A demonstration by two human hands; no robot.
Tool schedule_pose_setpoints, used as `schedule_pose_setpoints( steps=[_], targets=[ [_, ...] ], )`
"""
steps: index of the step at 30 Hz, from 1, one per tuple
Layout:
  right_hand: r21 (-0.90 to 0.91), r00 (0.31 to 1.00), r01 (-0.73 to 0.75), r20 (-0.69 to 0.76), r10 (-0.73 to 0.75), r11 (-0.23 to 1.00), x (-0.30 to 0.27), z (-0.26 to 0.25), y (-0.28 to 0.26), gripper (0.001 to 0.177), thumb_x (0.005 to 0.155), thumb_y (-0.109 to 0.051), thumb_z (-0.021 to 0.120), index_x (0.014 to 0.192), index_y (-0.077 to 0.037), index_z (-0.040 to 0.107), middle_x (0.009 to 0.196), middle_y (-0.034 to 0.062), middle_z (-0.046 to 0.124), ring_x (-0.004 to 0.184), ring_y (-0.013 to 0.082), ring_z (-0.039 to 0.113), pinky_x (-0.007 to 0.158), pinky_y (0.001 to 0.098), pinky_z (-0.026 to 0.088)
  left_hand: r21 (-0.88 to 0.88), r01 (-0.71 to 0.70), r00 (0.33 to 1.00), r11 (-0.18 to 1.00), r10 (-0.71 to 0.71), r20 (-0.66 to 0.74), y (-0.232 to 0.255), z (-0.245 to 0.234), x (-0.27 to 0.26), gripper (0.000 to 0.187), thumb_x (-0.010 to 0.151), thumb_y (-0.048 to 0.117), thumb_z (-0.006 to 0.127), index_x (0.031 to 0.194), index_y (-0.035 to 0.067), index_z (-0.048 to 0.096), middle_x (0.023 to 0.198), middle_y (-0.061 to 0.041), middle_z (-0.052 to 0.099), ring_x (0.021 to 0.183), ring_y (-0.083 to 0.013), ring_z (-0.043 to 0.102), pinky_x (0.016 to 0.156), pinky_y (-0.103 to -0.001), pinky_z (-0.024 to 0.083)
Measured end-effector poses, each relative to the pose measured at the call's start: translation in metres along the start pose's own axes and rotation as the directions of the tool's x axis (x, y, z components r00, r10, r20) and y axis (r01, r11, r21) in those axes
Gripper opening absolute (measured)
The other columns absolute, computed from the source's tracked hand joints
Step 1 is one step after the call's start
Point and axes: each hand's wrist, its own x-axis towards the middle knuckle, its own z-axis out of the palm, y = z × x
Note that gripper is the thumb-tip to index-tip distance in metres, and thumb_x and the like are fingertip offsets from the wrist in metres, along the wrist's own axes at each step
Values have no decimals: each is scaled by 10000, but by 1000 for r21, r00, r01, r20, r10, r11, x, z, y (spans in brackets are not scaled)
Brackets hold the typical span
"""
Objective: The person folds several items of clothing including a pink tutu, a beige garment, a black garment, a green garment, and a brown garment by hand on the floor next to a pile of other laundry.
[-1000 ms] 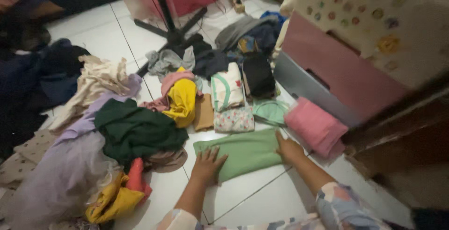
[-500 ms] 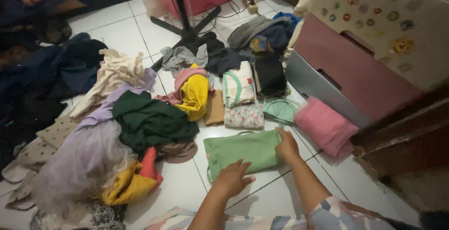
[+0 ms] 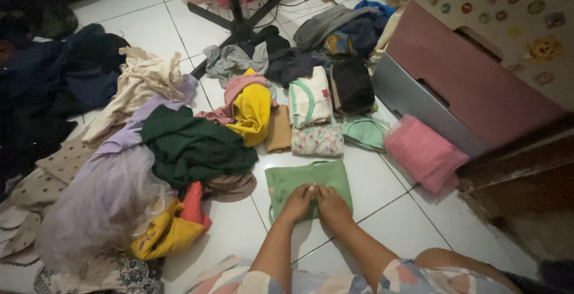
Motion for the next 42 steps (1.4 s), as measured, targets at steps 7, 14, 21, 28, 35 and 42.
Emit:
schedule_pose_setpoints(
  steps=[7,14,21,28,35,42],
  targets=[
    [83,985,167,-54,-163,982,-1,-11,4,348,659,-15,513,1005,10,504,988,132,483,890,303,482,733,367,434,76,14,998,997,-10,-62,25,-5,-8,381,837,307,481,1147,84,485,1107,-139,553,1027,-262,526,886,-319,393],
    [428,958,-162,-148,246,889,3,-17,14,211,765,-108,519,966,-95,581,957,98,553,880,284,561,744,356,466,412,3,1000,911,8,-26,56,-4,-24,348,794,302,497,1137,254,530,1180,-59,465,1066,-277,460,891,-371,379],
    [354,766,-576,-79,638,736,14,3,50,728,509,-300,796,1069,-4,438,1008,178,526,915,317,524,757,375,440,447,205,979,871,-188,-83,77,-1,-24,322,769,339,511,1081,264,537,1203,-5,435,1079,-296,418,881,-400,366],
    [376,720,-681,189,667,629,23,6,55,585,561,-370,720,999,-44,511,941,151,616,883,280,602,763,351,473,-190,185,981,964,-192,-14,43,8,-3,315,759,227,583,1065,160,558,997,-60,597,900,-174,557,762,-287,446],
    [440,659,-722,203,724,534,30,22,71,616,665,-367,667,1095,-17,400,953,232,572,883,345,573,772,376,453,-201,255,966,946,-256,26,63,12,-9,252,791,184,560,1003,73,640,861,-75,637,754,-138,557,678,-244,442],
    [491,740,-640,188,646,591,30,23,78,621,570,-317,743,1036,-6,476,989,176,598,904,272,592,785,338,465,-283,313,947,907,-321,19,56,13,-7,298,740,110,585,1037,85,593,870,-87,637,726,-154,559,644,-275,451]
  ],
)
